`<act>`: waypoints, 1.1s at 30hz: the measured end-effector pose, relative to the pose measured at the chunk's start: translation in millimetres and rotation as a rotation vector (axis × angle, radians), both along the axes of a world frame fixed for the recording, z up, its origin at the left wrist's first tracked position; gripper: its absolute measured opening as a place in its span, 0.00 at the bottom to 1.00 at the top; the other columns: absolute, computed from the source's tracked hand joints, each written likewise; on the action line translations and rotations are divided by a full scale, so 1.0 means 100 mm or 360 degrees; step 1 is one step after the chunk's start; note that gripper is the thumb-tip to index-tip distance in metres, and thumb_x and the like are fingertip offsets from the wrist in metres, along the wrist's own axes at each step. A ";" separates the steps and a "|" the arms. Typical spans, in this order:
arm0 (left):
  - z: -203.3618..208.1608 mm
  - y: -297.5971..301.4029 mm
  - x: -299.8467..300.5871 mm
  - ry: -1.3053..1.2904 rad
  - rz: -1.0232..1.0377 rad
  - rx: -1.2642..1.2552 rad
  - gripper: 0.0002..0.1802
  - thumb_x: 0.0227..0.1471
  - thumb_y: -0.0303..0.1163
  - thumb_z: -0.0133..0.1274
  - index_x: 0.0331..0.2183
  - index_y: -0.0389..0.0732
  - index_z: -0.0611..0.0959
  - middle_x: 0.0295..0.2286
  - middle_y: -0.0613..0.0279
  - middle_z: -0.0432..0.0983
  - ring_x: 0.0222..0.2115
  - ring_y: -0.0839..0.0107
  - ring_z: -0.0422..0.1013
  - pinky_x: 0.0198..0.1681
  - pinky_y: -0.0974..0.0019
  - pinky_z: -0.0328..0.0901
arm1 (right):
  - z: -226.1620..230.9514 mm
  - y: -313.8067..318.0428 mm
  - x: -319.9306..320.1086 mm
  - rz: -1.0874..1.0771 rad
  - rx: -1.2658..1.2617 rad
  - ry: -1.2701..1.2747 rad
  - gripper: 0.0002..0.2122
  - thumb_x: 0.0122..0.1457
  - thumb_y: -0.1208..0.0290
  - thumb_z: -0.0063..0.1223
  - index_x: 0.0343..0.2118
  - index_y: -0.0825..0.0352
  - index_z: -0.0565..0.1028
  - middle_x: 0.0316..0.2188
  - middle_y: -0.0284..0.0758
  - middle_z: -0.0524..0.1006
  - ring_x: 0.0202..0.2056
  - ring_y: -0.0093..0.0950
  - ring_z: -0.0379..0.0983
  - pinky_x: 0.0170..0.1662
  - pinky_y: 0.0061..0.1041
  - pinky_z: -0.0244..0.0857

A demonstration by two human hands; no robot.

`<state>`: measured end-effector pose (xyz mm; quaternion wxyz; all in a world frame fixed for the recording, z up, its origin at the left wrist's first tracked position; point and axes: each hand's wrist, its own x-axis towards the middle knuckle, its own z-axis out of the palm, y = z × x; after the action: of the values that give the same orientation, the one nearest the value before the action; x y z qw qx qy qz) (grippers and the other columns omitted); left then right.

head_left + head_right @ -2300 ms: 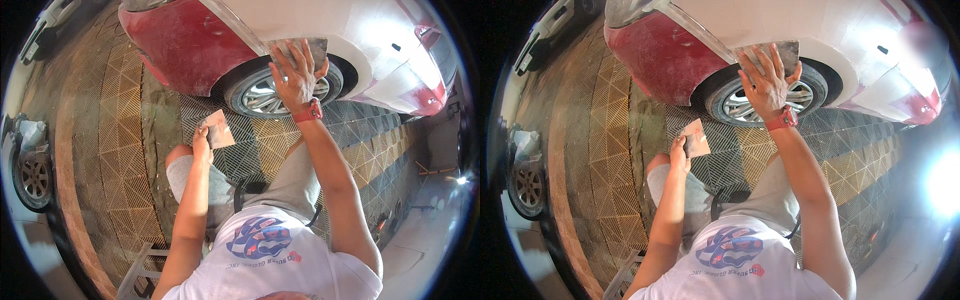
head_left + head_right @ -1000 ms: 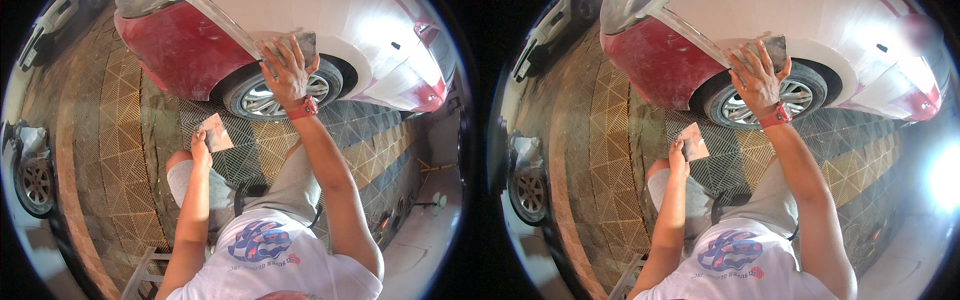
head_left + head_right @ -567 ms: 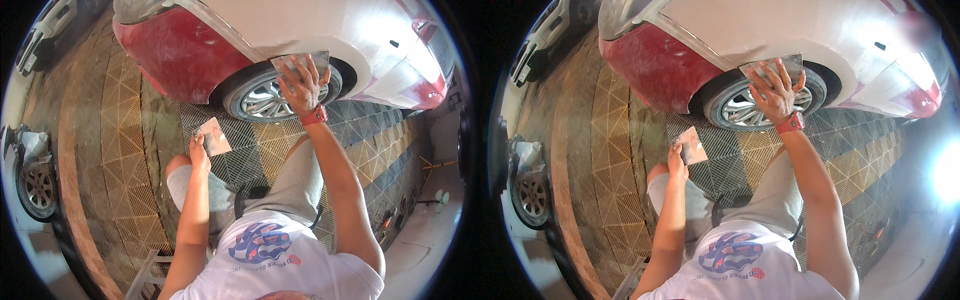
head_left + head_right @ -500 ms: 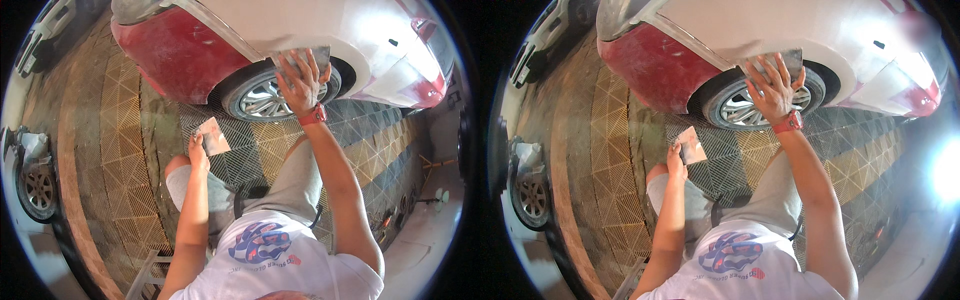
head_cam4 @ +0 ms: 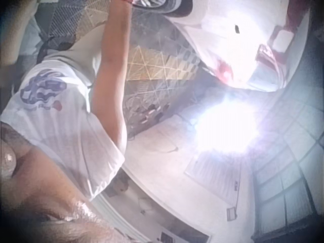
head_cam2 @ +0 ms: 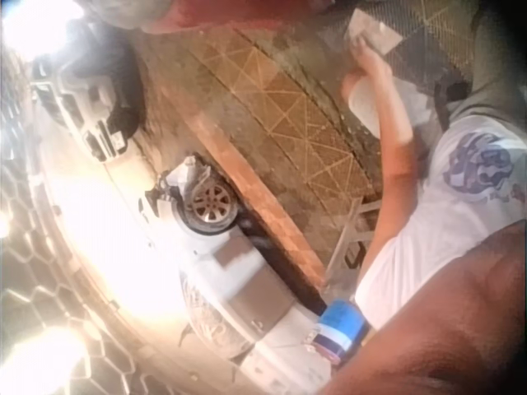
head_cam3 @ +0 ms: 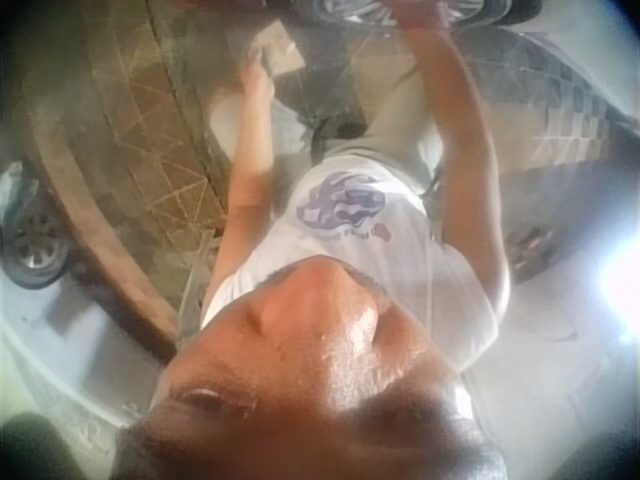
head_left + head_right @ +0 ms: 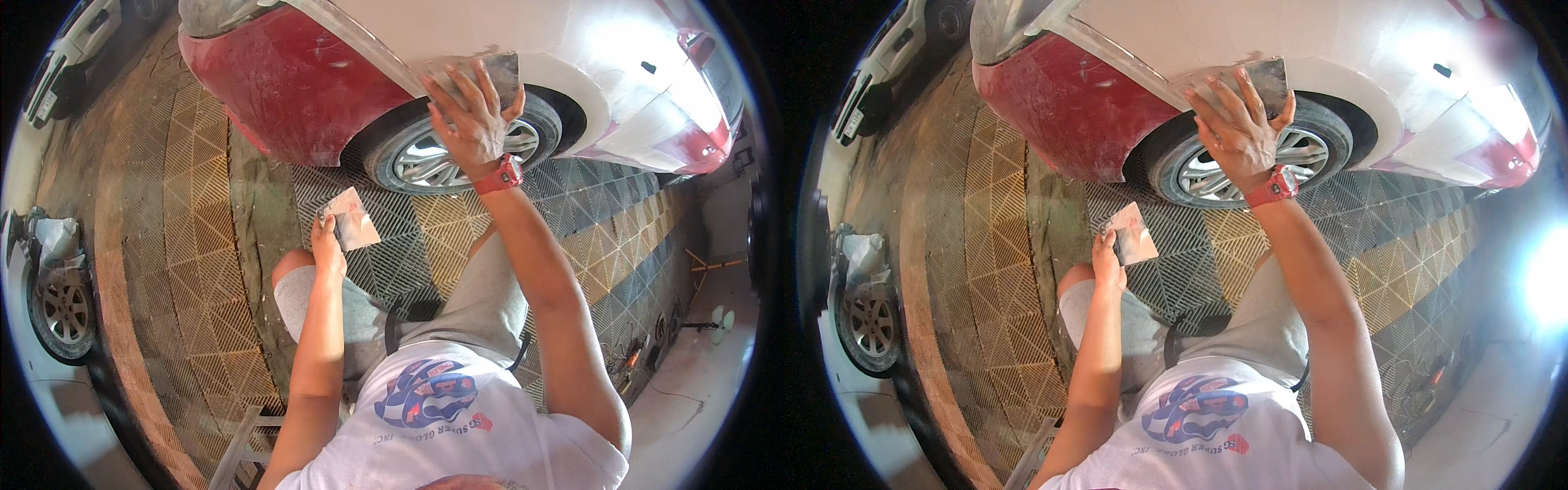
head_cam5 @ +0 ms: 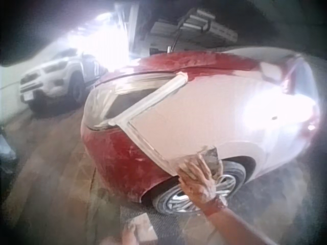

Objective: The person sands the front fender of a red car using a sanding block. They work around the wheel arch and along the side panel, smoothing the surface in preparation for further bodywork.

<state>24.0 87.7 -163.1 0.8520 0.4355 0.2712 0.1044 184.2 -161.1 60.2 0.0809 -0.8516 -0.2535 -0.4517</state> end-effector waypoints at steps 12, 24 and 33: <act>0.01 0.06 -0.01 0.0083 -0.0015 0.0013 0.20 0.75 0.32 0.49 0.62 0.34 0.75 0.56 0.55 0.79 0.55 0.64 0.76 0.62 0.60 0.69 | -0.37 -0.47 0.18 0.0008 -0.0066 -0.0082 0.26 0.60 0.56 0.72 0.62 0.28 0.81 0.71 0.13 0.69 0.77 0.25 0.56 0.77 0.65 0.21; -0.05 0.00 0.01 -0.0011 0.0024 0.0007 0.16 0.73 0.32 0.51 0.57 0.37 0.79 0.54 0.56 0.81 0.54 0.61 0.78 0.60 0.56 0.71 | 0.16 0.02 -0.06 0.0013 0.0089 0.0044 0.24 0.63 0.57 0.69 0.62 0.31 0.81 0.68 0.18 0.74 0.76 0.29 0.58 0.74 0.70 0.19; 0.00 0.03 -0.02 0.0059 -0.0015 0.0020 0.19 0.74 0.32 0.50 0.60 0.35 0.77 0.55 0.56 0.80 0.54 0.62 0.77 0.61 0.58 0.70 | 0.06 -0.03 0.01 -0.0007 -0.0071 0.0041 0.27 0.62 0.58 0.71 0.64 0.29 0.79 0.69 0.17 0.73 0.77 0.28 0.57 0.75 0.69 0.19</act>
<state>21.6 90.3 -162.7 0.8445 0.4441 0.2843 0.0940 185.3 -164.2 65.9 0.0641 -0.8595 -0.2605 -0.4350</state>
